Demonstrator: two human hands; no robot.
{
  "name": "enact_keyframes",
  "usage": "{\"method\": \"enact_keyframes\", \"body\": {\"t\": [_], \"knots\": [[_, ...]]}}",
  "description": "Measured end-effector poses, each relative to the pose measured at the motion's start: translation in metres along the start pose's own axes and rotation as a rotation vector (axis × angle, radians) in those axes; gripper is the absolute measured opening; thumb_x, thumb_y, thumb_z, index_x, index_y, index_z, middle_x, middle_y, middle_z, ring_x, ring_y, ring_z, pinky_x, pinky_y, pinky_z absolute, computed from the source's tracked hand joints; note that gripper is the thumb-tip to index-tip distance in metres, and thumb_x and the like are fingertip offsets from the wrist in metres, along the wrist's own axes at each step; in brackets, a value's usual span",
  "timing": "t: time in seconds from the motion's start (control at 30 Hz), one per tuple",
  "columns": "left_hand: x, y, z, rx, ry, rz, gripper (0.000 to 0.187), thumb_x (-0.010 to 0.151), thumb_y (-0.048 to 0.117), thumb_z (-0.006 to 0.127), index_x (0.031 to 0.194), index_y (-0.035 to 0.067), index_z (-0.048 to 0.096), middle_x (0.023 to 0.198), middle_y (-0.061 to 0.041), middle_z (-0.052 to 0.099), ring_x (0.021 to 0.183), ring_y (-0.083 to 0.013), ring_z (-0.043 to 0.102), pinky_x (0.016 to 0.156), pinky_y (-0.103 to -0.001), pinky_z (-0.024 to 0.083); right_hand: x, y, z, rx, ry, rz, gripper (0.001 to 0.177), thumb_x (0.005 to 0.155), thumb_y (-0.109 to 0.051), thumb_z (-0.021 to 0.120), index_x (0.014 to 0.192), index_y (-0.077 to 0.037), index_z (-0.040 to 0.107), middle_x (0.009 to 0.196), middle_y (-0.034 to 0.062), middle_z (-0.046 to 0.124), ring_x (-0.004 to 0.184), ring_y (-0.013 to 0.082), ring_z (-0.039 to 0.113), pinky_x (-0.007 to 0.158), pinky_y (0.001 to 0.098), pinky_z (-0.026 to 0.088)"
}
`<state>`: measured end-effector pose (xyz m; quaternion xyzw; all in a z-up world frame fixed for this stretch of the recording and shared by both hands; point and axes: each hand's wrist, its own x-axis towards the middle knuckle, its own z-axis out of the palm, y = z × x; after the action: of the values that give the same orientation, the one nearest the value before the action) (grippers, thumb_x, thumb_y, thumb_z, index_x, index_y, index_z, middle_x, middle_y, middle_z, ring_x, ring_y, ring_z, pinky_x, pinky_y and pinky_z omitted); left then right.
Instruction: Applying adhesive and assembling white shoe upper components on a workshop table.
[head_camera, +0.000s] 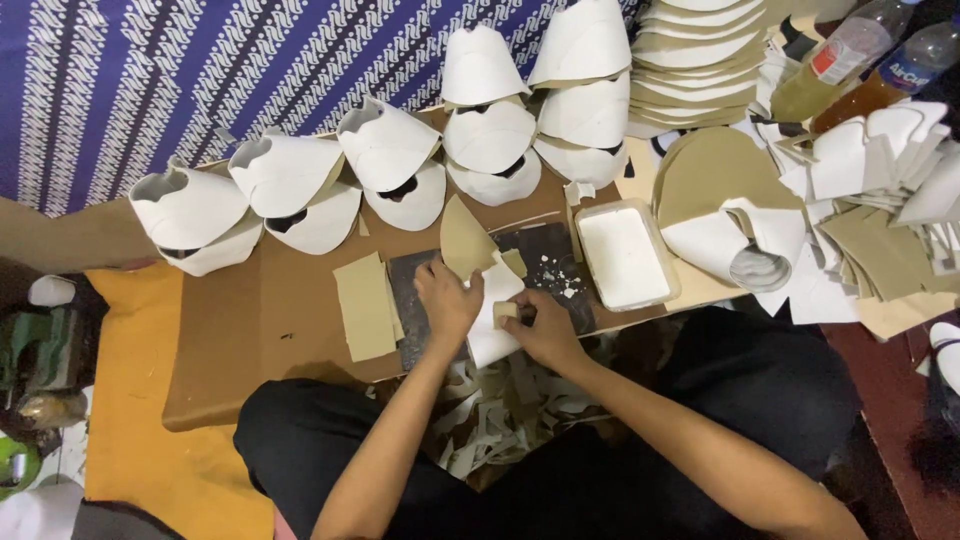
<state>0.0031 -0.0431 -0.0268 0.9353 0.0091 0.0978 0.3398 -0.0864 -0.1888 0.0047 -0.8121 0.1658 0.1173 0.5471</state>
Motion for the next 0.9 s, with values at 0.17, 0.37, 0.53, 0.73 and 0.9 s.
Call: {"method": "enact_keyframes", "body": {"t": [0.17, 0.37, 0.53, 0.73, 0.9], "knots": [[0.035, -0.019, 0.003, -0.322, -0.285, -0.276, 0.073, 0.075, 0.042, 0.081, 0.120, -0.011, 0.059, 0.103, -0.029, 0.064, 0.103, -0.0446, 0.066, 0.083, -0.053, 0.053, -0.011, -0.010, 0.001, -0.085, 0.025, -0.146, 0.032, 0.092, -0.023, 0.070, 0.118, -0.005, 0.064, 0.116, 0.0226, 0.063, 0.117, 0.0431, 0.064, 0.095, 0.0526, 0.056], [0.034, 0.043, -0.046, -0.639, -0.388, -0.348, 0.060, 0.087, 0.037, 0.075, 0.128, -0.005, 0.060, 0.119, -0.030, 0.066, 0.119, -0.0453, 0.061, 0.097, -0.060, 0.048, -0.025, -0.020, -0.006, -0.006, 0.067, -0.181, 0.035, 0.092, -0.023, 0.071, 0.118, -0.001, 0.063, 0.113, 0.0258, 0.063, 0.116, 0.0483, 0.063, 0.095, 0.0564, 0.054], [0.044, 0.003, 0.018, -0.641, -0.329, -0.275, 0.056, 0.096, 0.040, 0.071, 0.130, 0.000, 0.051, 0.128, -0.024, 0.064, 0.126, -0.0382, 0.059, 0.102, -0.054, 0.049, -0.022, -0.016, -0.007, 0.005, 0.032, -0.043, 0.046, 0.094, -0.032, 0.070, 0.126, 0.000, 0.061, 0.125, 0.0259, 0.061, 0.126, 0.0443, 0.059, 0.100, 0.0548, 0.051], [0.014, 0.083, -0.033, -0.060, -0.024, 0.091, 0.051, 0.096, 0.014, 0.067, 0.141, 0.003, 0.045, 0.122, -0.025, 0.067, 0.116, -0.0416, 0.062, 0.096, -0.053, 0.054, -0.006, 0.001, -0.008, -0.003, -0.035, 0.045, 0.057, 0.093, -0.039, 0.069, 0.132, 0.002, 0.060, 0.131, 0.0279, 0.062, 0.129, 0.0436, 0.058, 0.102, 0.0544, 0.051], [0.047, -0.007, 0.037, 0.197, -0.048, 0.961, 0.031, 0.093, 0.008, 0.060, 0.122, 0.016, 0.068, 0.118, -0.010, 0.064, 0.115, -0.0270, 0.059, 0.106, -0.045, 0.038, -0.002, 0.005, -0.006, -0.017, -0.033, 0.059, 0.056, 0.092, -0.040, 0.071, 0.129, 0.002, 0.063, 0.130, 0.0267, 0.063, 0.125, 0.0440, 0.060, 0.094, 0.0519, 0.057]]}}
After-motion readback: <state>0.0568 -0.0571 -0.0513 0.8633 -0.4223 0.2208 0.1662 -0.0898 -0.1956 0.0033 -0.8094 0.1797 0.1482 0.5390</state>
